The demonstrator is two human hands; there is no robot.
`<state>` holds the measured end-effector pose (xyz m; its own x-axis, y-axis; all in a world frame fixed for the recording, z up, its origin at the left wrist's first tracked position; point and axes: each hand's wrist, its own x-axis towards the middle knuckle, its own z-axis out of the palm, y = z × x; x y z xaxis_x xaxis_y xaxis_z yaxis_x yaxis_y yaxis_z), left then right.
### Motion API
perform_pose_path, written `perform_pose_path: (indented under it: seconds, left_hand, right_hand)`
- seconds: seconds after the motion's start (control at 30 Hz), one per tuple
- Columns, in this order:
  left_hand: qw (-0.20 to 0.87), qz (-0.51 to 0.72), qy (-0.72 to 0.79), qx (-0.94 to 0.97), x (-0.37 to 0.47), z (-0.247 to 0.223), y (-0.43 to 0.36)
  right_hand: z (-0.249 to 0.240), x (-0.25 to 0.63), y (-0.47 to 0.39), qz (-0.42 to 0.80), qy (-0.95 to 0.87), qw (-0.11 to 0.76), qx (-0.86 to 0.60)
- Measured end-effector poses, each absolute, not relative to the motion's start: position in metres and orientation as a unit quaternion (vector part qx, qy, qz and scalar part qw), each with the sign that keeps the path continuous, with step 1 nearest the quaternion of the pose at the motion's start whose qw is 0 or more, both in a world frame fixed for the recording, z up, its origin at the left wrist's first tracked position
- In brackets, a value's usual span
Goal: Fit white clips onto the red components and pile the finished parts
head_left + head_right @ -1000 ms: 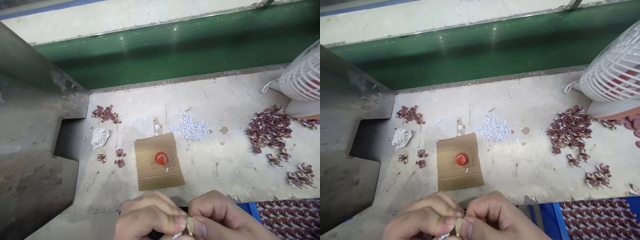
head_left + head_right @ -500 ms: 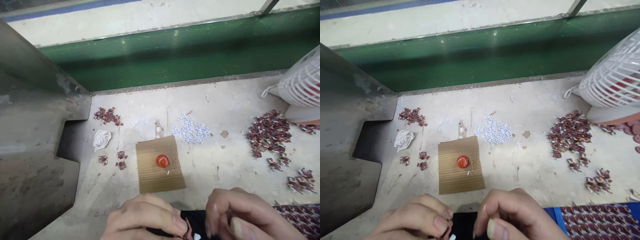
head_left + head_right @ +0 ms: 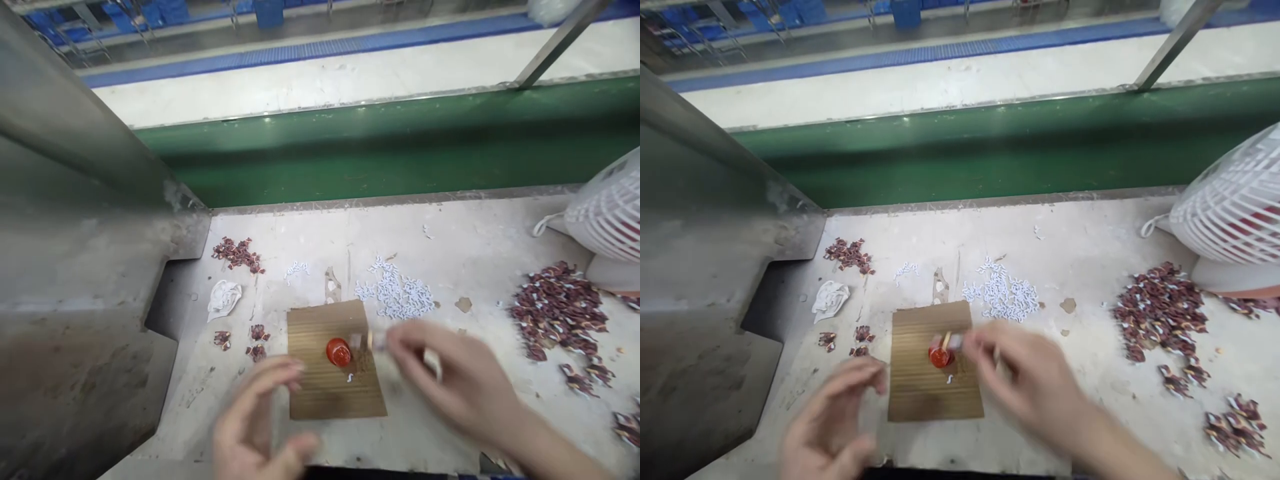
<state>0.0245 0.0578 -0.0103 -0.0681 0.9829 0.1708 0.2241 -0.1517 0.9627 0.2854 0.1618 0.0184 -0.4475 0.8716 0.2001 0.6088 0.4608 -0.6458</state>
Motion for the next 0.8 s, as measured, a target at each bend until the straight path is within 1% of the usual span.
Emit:
perform_pose_path:
  seconds: [0.07,0.1,0.17,0.23,0.3,0.4,0.5,0.63,0.73,0.8]
  left_hand:
    - [0.195,0.409,0.656,0.604,-0.004,-0.021,0.06]
    - [0.142,0.332,0.698,0.619,-0.017,-0.025,0.062]
    - [0.085,0.259,0.723,0.636,-0.039,-0.032,0.064]
    - [0.055,0.224,0.741,0.63,-0.054,-0.037,0.065]
    - [0.046,0.206,0.771,0.601,-0.064,-0.04,0.063]
    - [0.087,0.187,0.787,0.581,-0.078,-0.044,0.061]
    - [0.104,0.176,0.755,0.623,-0.09,-0.047,0.062]
    - [0.112,0.215,0.742,0.625,-0.095,-0.047,0.069]
    - [0.119,0.241,0.735,0.623,-0.09,-0.042,0.075]
    - [0.15,0.252,0.732,0.615,-0.084,-0.038,0.079]
  right_hand:
    - [0.003,0.302,0.225,0.159,-0.79,0.232,-0.545]
    - [-0.004,0.31,0.258,0.115,-0.772,0.21,-0.589]
    - [-0.013,0.324,0.32,0.044,-0.739,0.166,-0.652]
    - [-0.017,0.333,0.364,0.007,-0.725,0.118,-0.678]
    - [-0.017,0.339,0.388,-0.007,-0.726,0.076,-0.683]
    - [-0.015,0.347,0.387,-0.005,-0.736,0.037,-0.676]
    - [-0.01,0.359,0.351,0.024,-0.76,0.028,-0.649]
    - [-0.004,0.372,0.281,0.128,-0.84,0.002,-0.528]
    - [-0.006,0.372,0.244,0.141,-0.869,-0.004,-0.473]
    - [-0.01,0.37,0.234,0.135,-0.878,0.006,-0.459]
